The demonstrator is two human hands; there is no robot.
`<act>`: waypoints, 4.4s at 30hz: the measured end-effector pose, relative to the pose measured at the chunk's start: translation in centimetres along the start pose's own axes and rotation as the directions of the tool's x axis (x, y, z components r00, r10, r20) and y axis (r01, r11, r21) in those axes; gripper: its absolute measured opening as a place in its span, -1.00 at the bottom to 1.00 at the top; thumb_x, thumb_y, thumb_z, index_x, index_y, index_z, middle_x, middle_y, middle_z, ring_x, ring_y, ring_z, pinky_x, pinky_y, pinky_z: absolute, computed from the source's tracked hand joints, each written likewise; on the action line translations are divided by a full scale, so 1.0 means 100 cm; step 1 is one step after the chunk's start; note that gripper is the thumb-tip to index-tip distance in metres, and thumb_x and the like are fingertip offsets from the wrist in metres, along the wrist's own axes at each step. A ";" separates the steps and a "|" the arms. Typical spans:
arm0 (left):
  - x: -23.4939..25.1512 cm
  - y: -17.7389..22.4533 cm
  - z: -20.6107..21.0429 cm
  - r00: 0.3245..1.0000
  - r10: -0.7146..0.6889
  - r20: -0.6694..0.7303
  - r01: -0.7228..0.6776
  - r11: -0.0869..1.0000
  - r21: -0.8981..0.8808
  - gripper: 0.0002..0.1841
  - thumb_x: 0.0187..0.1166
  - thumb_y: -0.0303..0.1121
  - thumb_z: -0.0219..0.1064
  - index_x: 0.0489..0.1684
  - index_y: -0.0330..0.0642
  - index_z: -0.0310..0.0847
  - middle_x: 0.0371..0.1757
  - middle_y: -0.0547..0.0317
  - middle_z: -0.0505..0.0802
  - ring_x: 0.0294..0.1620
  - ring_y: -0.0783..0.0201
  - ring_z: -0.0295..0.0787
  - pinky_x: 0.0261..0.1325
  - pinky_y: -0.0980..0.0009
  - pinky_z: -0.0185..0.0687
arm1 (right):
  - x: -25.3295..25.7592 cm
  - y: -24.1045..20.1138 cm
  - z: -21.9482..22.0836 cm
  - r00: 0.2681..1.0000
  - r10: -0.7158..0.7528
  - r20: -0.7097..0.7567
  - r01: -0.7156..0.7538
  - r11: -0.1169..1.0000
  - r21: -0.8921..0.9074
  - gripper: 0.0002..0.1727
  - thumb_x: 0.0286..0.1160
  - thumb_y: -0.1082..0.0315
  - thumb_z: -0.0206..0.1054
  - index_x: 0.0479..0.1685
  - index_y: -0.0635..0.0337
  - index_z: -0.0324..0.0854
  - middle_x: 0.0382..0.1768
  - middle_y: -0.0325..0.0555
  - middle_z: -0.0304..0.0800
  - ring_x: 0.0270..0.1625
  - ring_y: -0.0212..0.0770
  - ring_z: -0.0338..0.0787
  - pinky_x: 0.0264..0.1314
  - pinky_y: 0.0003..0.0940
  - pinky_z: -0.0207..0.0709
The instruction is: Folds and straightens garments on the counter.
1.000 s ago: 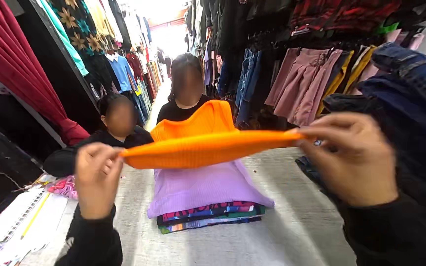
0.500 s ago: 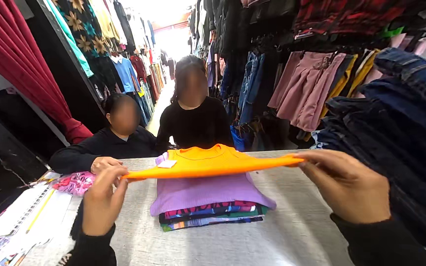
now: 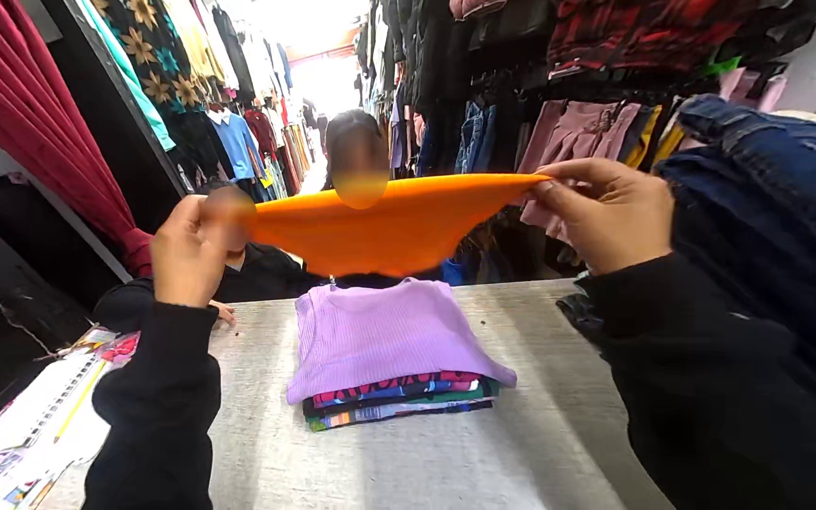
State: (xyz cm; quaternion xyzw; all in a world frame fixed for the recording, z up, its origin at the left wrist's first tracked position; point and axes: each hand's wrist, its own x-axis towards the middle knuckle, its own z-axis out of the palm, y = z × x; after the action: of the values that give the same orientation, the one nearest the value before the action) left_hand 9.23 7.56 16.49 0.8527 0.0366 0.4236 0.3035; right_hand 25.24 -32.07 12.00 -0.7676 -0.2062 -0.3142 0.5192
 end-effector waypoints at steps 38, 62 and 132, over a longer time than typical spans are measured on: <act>-0.111 -0.041 0.147 0.684 -0.244 0.688 0.097 0.965 0.245 -0.14 0.66 0.36 -0.13 0.90 0.06 0.06 0.93 0.09 0.08 0.95 0.01 -0.24 0.82 -0.38 -0.50 | -0.118 0.051 0.111 0.685 0.201 0.701 -0.132 0.980 -0.151 -0.14 0.67 -0.32 -0.17 0.84 0.03 0.21 0.87 -0.03 0.08 0.91 0.02 -0.01 0.85 0.35 -0.26; -0.121 -0.060 0.146 0.763 -0.164 0.626 0.125 0.986 0.105 -0.28 0.70 0.21 -0.12 0.76 0.05 0.36 0.84 0.10 0.32 0.92 0.00 -0.05 0.83 -0.33 -0.31 | -0.122 0.060 0.107 0.726 0.188 0.661 -0.176 0.981 -0.086 -0.18 0.67 -0.26 -0.18 0.77 0.05 0.34 0.80 -0.04 0.25 0.87 -0.02 0.13 0.87 0.18 -0.10; -0.112 -0.039 0.131 0.702 -0.185 0.687 0.059 0.977 0.203 -0.32 0.75 0.13 -0.03 0.78 -0.03 0.31 0.87 0.01 0.23 0.92 -0.04 -0.08 0.74 -0.49 -0.28 | -0.218 -0.014 -0.025 0.813 -0.020 0.582 0.013 1.000 0.018 -0.37 0.85 0.07 0.03 0.62 0.46 0.39 0.64 0.45 0.37 0.69 0.30 0.43 0.71 0.23 0.27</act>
State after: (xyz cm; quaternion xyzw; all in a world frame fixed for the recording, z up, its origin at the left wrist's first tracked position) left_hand 12.66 0.79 0.52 0.9673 0.0100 0.0420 0.2500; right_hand 8.08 -33.63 -1.61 -0.8217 -0.3636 -0.0678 0.4335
